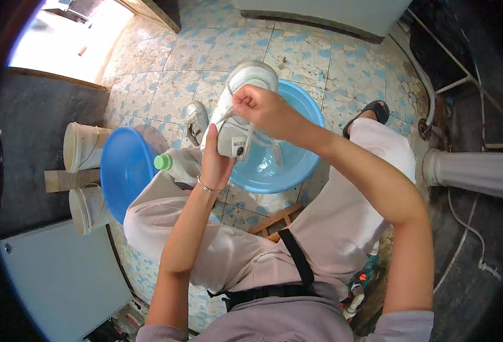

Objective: The person washes a pair of white sneakers in a blue basin filled with water. They scrub the shoes with a brush, apply liquid detergent, and remove the laces from one shoe to clean it more thoroughly.

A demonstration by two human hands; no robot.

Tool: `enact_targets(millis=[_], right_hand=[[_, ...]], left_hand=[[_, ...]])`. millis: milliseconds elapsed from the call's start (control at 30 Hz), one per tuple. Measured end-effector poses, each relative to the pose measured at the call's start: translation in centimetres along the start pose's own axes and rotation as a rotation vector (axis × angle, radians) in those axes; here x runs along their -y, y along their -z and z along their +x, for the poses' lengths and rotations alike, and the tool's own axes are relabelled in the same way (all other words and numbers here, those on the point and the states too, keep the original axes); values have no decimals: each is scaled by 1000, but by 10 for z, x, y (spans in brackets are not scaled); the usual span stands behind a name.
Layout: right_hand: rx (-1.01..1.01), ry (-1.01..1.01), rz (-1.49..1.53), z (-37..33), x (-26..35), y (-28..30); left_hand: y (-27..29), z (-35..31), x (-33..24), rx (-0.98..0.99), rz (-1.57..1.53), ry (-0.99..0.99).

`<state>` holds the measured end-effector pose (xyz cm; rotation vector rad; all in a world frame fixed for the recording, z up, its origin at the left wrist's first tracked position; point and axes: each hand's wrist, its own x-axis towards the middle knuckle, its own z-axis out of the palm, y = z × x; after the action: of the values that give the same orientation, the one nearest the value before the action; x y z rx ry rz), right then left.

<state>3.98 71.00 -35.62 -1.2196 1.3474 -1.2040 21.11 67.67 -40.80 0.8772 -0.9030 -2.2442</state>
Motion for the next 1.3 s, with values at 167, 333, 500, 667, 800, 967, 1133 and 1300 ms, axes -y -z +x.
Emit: enact_targets(millis=[167,333,500,667,800,967,1133,1300], right_hand=[[126,-59,-269,2,6,14],[-50,540,-906,-12,1,-10],[55,668,-1115,-5,-25,-4],[113,308,-483,0,-7,-4],[167,39,94,0,23,35],[69,-16,-376,-6,26,33],[-121,611,-962,-12,-6,5],[30,725,-1217,-14,-12,1]], left_hand=[[-6,0,-2,10,2,-1],[-2,-4,10,-90,163,77],[-11,-6,10,-52,211,129],[-4,-5,17,-72,63,68],[4,1,7,27,-113,38],[-2,-1,2,55,-80,27],[-8,-5,7,-34,104,89],[-2,-4,14,0,244,221]])
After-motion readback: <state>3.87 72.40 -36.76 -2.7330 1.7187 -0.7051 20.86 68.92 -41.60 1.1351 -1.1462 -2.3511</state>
